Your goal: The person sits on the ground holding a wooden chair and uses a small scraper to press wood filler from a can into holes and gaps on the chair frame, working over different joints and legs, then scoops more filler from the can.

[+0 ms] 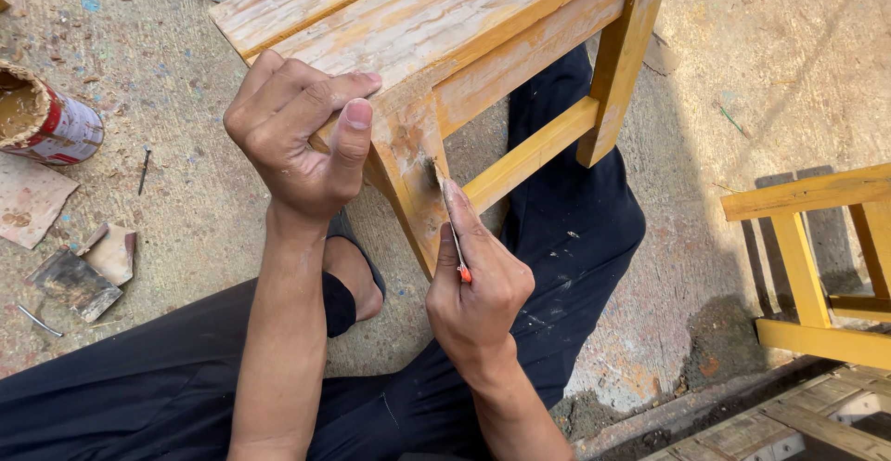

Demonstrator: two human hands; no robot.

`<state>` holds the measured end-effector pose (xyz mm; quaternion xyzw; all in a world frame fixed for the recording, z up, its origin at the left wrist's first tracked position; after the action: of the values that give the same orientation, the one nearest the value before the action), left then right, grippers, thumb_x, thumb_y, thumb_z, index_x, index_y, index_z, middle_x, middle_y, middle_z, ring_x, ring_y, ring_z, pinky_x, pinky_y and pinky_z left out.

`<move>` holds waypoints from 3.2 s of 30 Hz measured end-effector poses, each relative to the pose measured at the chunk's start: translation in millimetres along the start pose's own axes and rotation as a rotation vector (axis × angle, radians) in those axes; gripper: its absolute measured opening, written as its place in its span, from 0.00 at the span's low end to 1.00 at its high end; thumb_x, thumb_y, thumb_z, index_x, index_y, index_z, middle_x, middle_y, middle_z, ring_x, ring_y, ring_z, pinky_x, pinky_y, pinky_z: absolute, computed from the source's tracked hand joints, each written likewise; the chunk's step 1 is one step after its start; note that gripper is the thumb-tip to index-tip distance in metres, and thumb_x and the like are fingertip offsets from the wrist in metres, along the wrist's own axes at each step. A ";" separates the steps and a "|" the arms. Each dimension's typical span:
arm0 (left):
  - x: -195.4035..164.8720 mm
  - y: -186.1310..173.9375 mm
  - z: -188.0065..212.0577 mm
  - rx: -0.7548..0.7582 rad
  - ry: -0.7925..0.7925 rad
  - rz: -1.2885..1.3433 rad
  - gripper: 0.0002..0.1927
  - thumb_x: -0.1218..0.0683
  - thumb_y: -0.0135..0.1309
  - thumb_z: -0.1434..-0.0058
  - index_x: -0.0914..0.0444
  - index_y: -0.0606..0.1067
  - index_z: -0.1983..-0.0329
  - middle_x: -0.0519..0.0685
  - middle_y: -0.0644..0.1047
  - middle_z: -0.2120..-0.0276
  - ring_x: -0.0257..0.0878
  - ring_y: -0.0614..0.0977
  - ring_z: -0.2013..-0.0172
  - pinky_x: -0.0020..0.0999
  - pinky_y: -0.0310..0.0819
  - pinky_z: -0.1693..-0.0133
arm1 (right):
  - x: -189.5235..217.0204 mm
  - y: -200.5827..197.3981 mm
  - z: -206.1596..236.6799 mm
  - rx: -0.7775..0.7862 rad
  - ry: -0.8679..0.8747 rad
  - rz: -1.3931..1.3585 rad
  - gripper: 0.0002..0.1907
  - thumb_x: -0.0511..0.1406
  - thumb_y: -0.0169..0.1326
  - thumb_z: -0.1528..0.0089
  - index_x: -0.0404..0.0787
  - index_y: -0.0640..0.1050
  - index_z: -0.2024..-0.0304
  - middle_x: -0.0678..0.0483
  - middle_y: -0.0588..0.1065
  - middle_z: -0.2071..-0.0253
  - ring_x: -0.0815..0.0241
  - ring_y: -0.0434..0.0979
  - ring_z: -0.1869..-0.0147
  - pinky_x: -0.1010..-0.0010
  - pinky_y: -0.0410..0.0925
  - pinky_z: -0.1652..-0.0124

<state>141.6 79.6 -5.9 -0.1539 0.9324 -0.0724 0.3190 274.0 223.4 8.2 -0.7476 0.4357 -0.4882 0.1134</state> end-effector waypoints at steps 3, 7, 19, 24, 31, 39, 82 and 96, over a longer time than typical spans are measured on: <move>1.8 9.2 3.8 -0.065 -0.013 0.052 0.14 0.50 0.55 0.27 0.62 0.85 0.62 0.47 0.74 0.74 0.39 0.68 0.71 0.35 0.62 0.66 | 6.8 10.0 8.3 0.000 -0.029 0.059 0.21 0.21 0.57 0.38 0.29 0.75 0.41 0.37 0.78 0.44 0.46 0.84 0.42 0.68 0.77 0.47; 2.4 15.6 9.2 -0.110 -0.027 0.087 0.15 0.52 0.53 0.27 0.63 0.85 0.64 0.46 0.69 0.77 0.39 0.64 0.71 0.36 0.58 0.66 | 10.7 23.3 18.0 -0.008 -0.098 0.129 0.27 0.18 0.52 0.44 0.28 0.75 0.41 0.36 0.77 0.43 0.42 0.81 0.37 0.62 0.76 0.40; -1.4 13.9 7.7 -0.108 -0.008 0.076 0.15 0.55 0.51 0.25 0.64 0.84 0.63 0.49 0.72 0.73 0.41 0.66 0.69 0.36 0.61 0.65 | 5.8 3.8 33.2 0.021 -0.111 0.003 0.20 0.21 0.56 0.39 0.31 0.78 0.43 0.40 0.80 0.50 0.46 0.85 0.46 0.67 0.77 0.49; -3.9 13.0 5.3 -0.129 -0.039 0.077 0.15 0.56 0.50 0.26 0.64 0.84 0.65 0.49 0.73 0.73 0.41 0.67 0.70 0.36 0.62 0.65 | -8.0 -12.5 17.3 -0.067 -0.027 -0.042 0.15 0.24 0.56 0.35 0.33 0.79 0.45 0.41 0.82 0.54 0.51 0.88 0.52 0.70 0.76 0.55; -3.1 13.2 7.5 -0.133 -0.057 0.054 0.16 0.54 0.49 0.26 0.64 0.83 0.65 0.48 0.74 0.73 0.41 0.68 0.70 0.36 0.63 0.65 | -1.8 -4.6 6.4 -0.065 -0.064 0.019 0.17 0.24 0.56 0.35 0.34 0.79 0.43 0.40 0.81 0.54 0.50 0.87 0.53 0.69 0.76 0.56; -2.6 16.1 8.1 -0.141 -0.054 0.033 0.17 0.54 0.48 0.26 0.63 0.84 0.66 0.47 0.72 0.74 0.41 0.67 0.69 0.36 0.62 0.65 | 4.6 7.1 7.5 -0.011 0.057 0.051 0.21 0.24 0.56 0.36 0.32 0.76 0.40 0.38 0.81 0.55 0.50 0.86 0.60 0.69 0.75 0.62; -18.6 15.7 10.1 -0.143 -0.090 0.039 0.21 0.51 0.43 0.27 0.63 0.81 0.69 0.49 0.74 0.73 0.44 0.67 0.66 0.37 0.62 0.60 | -3.8 -9.3 14.7 0.068 0.109 -0.044 0.18 0.25 0.59 0.38 0.35 0.81 0.45 0.40 0.82 0.61 0.49 0.86 0.59 0.69 0.75 0.61; -13.6 15.5 8.8 -0.148 -0.096 0.026 0.22 0.51 0.42 0.25 0.63 0.81 0.69 0.48 0.72 0.74 0.42 0.67 0.66 0.38 0.62 0.59 | 9.4 -3.2 -3.7 -0.003 -0.090 -0.014 0.20 0.23 0.57 0.38 0.31 0.77 0.43 0.39 0.80 0.50 0.47 0.86 0.51 0.67 0.77 0.54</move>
<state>153.4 98.4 -8.7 -0.1683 0.9207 0.0080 0.3519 274.0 219.1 17.9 -0.7719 0.4259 -0.4542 0.1283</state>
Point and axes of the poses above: each hand's wrist, its own z-axis away from the middle knuckle, its own y-axis out of the palm, x = y × z, the point moved 5 cm from there along -z, towards the middle knuckle
